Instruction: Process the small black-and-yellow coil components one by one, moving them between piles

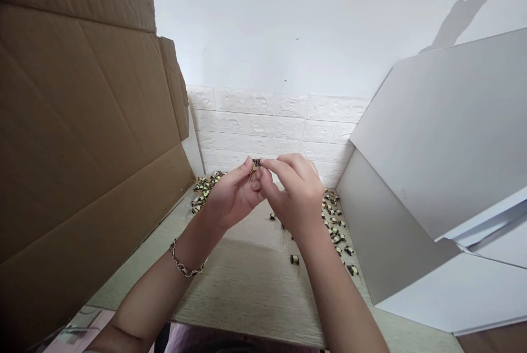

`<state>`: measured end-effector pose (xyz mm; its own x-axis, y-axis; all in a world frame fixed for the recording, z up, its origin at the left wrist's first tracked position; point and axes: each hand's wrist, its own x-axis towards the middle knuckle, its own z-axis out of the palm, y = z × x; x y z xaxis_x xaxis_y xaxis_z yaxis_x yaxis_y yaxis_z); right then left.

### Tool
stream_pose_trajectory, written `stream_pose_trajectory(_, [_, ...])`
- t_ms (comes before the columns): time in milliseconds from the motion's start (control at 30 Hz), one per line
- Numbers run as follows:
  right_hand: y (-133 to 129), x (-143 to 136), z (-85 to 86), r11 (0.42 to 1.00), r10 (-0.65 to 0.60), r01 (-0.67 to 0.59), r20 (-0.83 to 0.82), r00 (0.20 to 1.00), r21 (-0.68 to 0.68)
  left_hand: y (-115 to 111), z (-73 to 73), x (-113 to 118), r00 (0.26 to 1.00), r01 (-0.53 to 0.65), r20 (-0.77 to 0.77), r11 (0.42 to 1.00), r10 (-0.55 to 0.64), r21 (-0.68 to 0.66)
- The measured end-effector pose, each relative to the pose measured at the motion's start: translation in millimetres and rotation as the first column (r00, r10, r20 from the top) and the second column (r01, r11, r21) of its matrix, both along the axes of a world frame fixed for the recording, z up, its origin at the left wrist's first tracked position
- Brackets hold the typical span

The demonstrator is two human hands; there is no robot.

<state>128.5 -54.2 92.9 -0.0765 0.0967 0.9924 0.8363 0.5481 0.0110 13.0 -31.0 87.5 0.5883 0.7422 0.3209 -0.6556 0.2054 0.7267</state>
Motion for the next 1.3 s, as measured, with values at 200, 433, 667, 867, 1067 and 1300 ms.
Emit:
stream_pose_trajectory(200, [1.7,1.2,-2.8,0.998,-0.055,0.054,0.032,0.998,0.019,1.0,-0.3,1.0,0.998,-0.037,-0.047,0.999,0.037,0.003])
stream_pose_trajectory(433, [5.4,3.9,-3.9,0.996,-0.081,0.079,0.050,0.995,0.028,5.7,-2.4,0.9,0.995,-0.091,-0.022,0.992,0.093,0.084])
stream_pose_trajectory(667, [8.2,5.0,-4.1,0.998,-0.067,0.068,0.087,0.994,-0.008,12.6,-1.5,0.4,0.989,-0.138,-0.036,0.982,0.144,0.132])
stream_pose_trajectory(867, [11.6,5.6,-6.1,0.999,-0.031,0.035,0.088,0.996,-0.037,15.2,-2.7,-0.4,0.985,-0.155,-0.047,0.977,0.163,0.150])
stream_pose_trajectory(1067, [13.0,7.9,-5.5,0.996,0.021,-0.012,0.099,0.995,-0.091,16.1,-2.5,-1.2,0.978,-0.182,-0.073,0.970,0.195,0.161])
stream_pose_trajectory(1300, [9.7,5.9,-3.5,0.995,0.042,-0.032,0.104,0.994,-0.096,18.0,-2.5,-4.0,0.979,-0.174,-0.075,0.965,0.192,0.194])
